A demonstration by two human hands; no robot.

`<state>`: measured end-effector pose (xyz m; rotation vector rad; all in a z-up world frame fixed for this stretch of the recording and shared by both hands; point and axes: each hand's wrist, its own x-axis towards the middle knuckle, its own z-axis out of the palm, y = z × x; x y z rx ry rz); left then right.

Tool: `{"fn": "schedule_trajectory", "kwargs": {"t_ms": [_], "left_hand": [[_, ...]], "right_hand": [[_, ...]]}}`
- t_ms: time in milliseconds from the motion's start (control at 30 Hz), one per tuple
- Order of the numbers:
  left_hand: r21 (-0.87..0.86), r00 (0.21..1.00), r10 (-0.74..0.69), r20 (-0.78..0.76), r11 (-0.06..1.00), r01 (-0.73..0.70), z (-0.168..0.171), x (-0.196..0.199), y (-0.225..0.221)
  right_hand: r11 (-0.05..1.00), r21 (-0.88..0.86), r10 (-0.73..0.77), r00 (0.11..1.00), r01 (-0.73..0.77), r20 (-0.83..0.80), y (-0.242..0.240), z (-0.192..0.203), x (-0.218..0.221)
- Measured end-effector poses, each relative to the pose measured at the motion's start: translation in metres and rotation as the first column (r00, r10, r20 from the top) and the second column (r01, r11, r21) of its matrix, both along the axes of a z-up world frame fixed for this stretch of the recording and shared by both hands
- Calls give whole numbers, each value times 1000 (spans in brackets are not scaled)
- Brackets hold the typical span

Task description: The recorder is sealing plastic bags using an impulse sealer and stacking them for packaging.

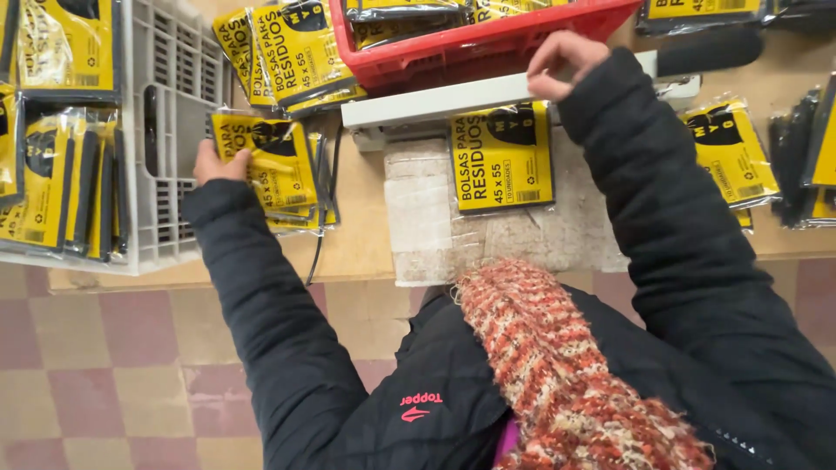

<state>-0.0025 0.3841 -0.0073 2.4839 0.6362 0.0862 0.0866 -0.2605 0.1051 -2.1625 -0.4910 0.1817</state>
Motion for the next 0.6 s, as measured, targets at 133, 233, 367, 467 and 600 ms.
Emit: {"fn": "schedule_trajectory", "kwargs": {"t_ms": [133,233,367,467,600], "left_hand": [[54,899,-124,421,992,112,70,-57,-36],[-66,908,-4,419,997,35,141,-91,-87],[-80,882,-38,469,993,85,178,-114,-151],[-317,819,-51,572,907,278,172,-119,-198],[-440,821,-40,570,828,346,135,-118,-261]], "right_hand": [[856,475,322,929,-203,-183,-6,3,-45],[883,-469,-139,962,12,-236,15,-21,-67],[838,-461,-307,951,290,40,14,-74,-46],[669,-722,-290,956,176,-35,-18,-80,-50],[690,-631,-541,832,354,-125,-139,-65,-89]]}}
